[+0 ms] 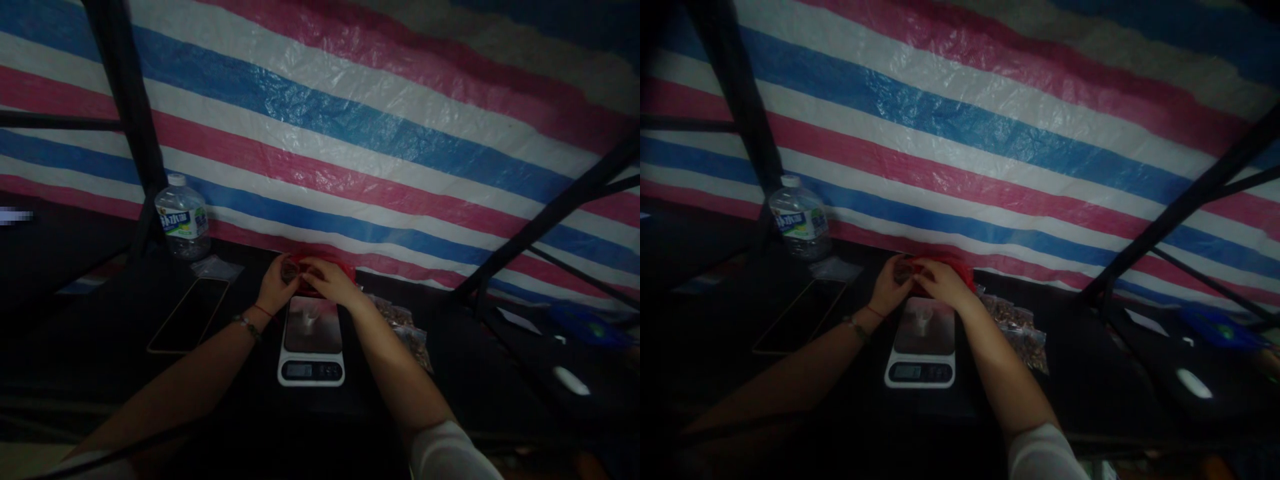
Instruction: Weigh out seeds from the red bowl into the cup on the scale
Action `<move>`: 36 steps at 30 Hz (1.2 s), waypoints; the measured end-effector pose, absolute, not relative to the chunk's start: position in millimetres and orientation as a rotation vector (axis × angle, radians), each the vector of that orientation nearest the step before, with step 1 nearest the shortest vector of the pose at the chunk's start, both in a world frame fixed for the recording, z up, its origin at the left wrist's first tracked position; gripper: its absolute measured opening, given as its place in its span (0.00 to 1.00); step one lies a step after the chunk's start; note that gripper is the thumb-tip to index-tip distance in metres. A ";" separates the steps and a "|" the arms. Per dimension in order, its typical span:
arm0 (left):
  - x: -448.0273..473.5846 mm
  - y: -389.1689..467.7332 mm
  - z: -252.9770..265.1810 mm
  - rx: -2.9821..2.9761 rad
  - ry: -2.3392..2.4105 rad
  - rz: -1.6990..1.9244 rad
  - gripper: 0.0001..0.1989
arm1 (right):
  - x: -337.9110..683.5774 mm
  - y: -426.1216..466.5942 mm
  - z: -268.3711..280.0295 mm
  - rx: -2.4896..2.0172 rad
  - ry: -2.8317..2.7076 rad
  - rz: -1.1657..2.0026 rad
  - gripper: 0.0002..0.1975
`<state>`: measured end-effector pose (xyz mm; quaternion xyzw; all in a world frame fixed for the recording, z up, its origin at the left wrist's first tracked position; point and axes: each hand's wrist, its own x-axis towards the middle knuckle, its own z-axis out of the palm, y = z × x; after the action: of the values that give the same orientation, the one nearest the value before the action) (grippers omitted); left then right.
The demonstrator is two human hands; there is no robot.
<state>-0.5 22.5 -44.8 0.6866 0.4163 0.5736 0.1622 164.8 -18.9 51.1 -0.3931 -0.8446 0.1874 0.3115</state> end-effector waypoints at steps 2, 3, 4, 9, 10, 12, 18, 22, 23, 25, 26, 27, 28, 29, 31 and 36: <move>-1.7 24.4 -45.5 1.949 1.169 1.628 0.29 | 155.5 -7.9 54.9 -1.041 -2.318 0.399 0.12; -2.2 25.2 -45.7 1.951 1.170 1.624 0.29 | 151.8 -3.5 55.4 -1.053 -2.355 0.357 0.10; -2.6 25.8 -45.9 1.954 1.176 1.621 0.30 | 149.1 0.2 55.4 -1.064 -2.390 0.323 0.08; -3.1 26.1 -47.1 1.922 1.107 1.630 0.41 | 149.7 10.2 57.2 -1.041 -2.448 0.253 0.06; -3.6 26.5 -47.9 1.901 1.084 1.646 0.44 | 152.3 10.9 58.1 -1.039 -2.386 0.225 0.06; -5.2 28.4 -50.4 1.849 1.031 1.654 0.46 | 158.6 11.3 59.3 -1.031 -2.277 0.194 0.06; -6.3 36.2 -55.4 1.606 0.717 1.440 0.34 | 170.5 7.8 52.5 -1.014 -2.223 0.249 0.08; -4.4 33.0 -48.2 1.531 0.695 1.254 0.25 | 170.7 6.8 41.1 -0.985 -2.168 0.299 0.09; -4.2 31.6 -46.2 1.519 0.709 1.230 0.24 | 170.9 6.9 37.8 -0.994 -2.132 0.318 0.09; -4.2 29.2 -43.4 1.491 0.728 1.209 0.23 | 171.9 7.0 31.4 -1.020 -2.046 0.398 0.10; -4.3 28.3 -42.8 1.478 0.732 1.202 0.23 | 172.4 7.0 28.4 -1.037 -1.997 0.444 0.13; -4.2 27.6 -42.6 1.468 0.738 1.194 0.23 | 172.9 6.8 25.7 -1.053 -1.953 0.483 0.17; -4.1 27.1 -42.8 1.464 0.747 1.182 0.22 | 173.2 6.4 23.5 -1.065 -1.933 0.516 0.20; -3.8 26.8 -43.0 1.467 0.759 1.168 0.22 | 173.3 6.0 21.8 -1.080 -1.938 0.541 0.19; -3.0 26.4 -43.5 1.481 0.769 1.148 0.23 | 173.1 5.3 19.7 -1.126 -1.960 0.548 0.11; -3.6 28.7 -41.9 1.390 0.734 1.318 0.25 | 173.0 5.8 18.4 -1.198 -1.898 0.524 0.09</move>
<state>-3.6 28.7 -41.9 0.5794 0.3058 0.5494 0.5187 173.0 5.8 18.4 -0.4750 -0.7524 0.2076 0.4065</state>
